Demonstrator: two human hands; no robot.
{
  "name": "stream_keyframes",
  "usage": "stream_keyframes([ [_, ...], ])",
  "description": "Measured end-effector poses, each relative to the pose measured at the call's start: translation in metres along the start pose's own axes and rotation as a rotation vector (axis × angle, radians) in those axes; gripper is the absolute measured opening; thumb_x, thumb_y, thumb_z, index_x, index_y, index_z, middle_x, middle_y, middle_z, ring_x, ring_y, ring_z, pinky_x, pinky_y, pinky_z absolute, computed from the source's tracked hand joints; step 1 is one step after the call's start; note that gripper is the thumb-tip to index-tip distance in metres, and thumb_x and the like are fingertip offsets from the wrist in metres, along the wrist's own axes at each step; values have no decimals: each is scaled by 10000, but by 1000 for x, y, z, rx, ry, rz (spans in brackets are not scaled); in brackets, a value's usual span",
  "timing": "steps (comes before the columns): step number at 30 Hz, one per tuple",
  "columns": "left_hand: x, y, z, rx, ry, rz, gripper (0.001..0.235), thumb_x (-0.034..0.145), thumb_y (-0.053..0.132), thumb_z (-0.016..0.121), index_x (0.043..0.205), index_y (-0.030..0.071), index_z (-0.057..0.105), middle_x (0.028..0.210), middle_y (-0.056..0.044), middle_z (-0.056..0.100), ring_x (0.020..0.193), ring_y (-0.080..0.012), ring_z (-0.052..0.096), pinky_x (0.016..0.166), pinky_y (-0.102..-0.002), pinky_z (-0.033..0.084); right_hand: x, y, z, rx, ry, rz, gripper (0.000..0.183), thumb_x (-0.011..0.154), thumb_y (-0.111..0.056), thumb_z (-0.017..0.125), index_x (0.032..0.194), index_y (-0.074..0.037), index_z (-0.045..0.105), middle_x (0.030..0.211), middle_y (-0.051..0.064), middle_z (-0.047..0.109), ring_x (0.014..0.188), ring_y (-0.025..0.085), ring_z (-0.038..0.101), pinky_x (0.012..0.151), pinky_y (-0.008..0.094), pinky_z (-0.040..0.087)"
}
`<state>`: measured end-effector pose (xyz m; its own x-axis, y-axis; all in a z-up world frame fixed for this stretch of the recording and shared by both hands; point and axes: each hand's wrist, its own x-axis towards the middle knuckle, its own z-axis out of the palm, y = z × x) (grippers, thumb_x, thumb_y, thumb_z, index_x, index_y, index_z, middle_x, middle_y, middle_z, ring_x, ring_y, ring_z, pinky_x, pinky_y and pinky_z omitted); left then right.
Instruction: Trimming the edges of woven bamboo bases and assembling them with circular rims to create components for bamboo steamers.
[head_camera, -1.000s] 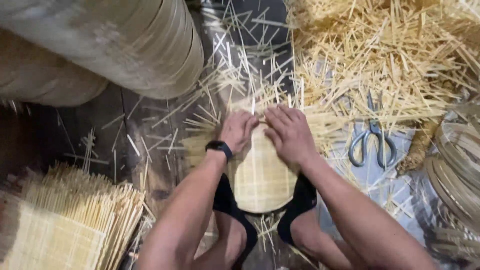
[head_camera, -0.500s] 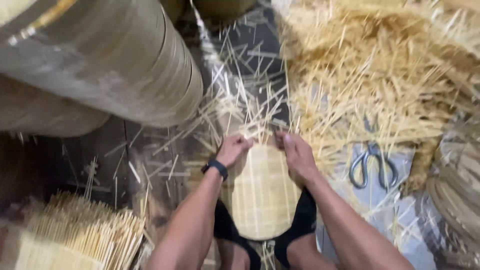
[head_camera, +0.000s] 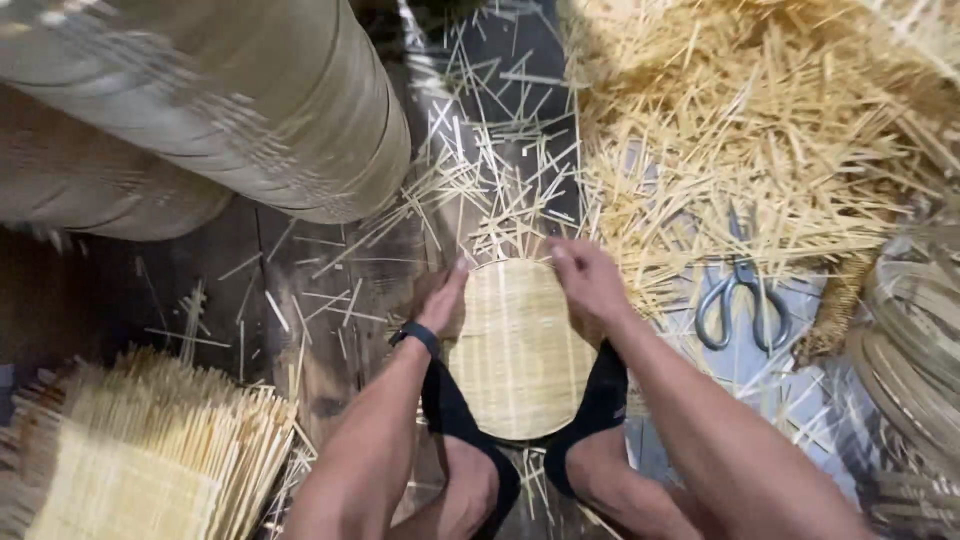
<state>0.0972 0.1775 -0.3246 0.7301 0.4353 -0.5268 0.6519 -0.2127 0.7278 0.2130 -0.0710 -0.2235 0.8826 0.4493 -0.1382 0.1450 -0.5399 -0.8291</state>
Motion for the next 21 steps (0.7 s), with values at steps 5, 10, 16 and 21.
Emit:
stream_keyframes([
  [5, -36, 33, -11, -31, -61, 89, 701, 812, 635, 707, 1169, 33, 748, 1114, -165, 764, 1055, -319, 708, 930, -403, 513, -56, -57, -170, -189, -79, 1, 334, 986, -338, 630, 1196, -99, 730, 1054, 95, 743, 905, 204, 723, 829, 355, 565],
  [10, -127, 134, -53, -26, -108, 272, 531, 612, 475, 927, 922, 80, 753, 916, -102, 800, 822, -215, 787, 683, -348, 619, -157, -94, -312, -802, -185, 237, 412, 983, -439, 653, 1183, -99, 773, 1049, 145, 784, 932, 259, 765, 844, 425, 617],
  [16, -235, 139, -36, 609, 178, 1219, 224, 672, 130, 822, 803, 115, 640, 757, -92, 606, 731, -295, 613, 620, -422, 523, -181, 130, -271, -344, -40, 520, 400, 1016, -397, 619, 1129, -59, 801, 860, 160, 812, 700, 264, 674, 678, 434, 576],
  [21, -226, 1, 1, 706, 34, 1051, 306, 784, 42, 708, 1062, 89, 589, 1105, -123, 584, 1059, -321, 588, 916, -419, 514, -176, 235, -175, -401, 154, 280, 467, 856, -397, 755, 1139, -25, 764, 1020, 216, 765, 931, 328, 729, 857, 443, 562],
])
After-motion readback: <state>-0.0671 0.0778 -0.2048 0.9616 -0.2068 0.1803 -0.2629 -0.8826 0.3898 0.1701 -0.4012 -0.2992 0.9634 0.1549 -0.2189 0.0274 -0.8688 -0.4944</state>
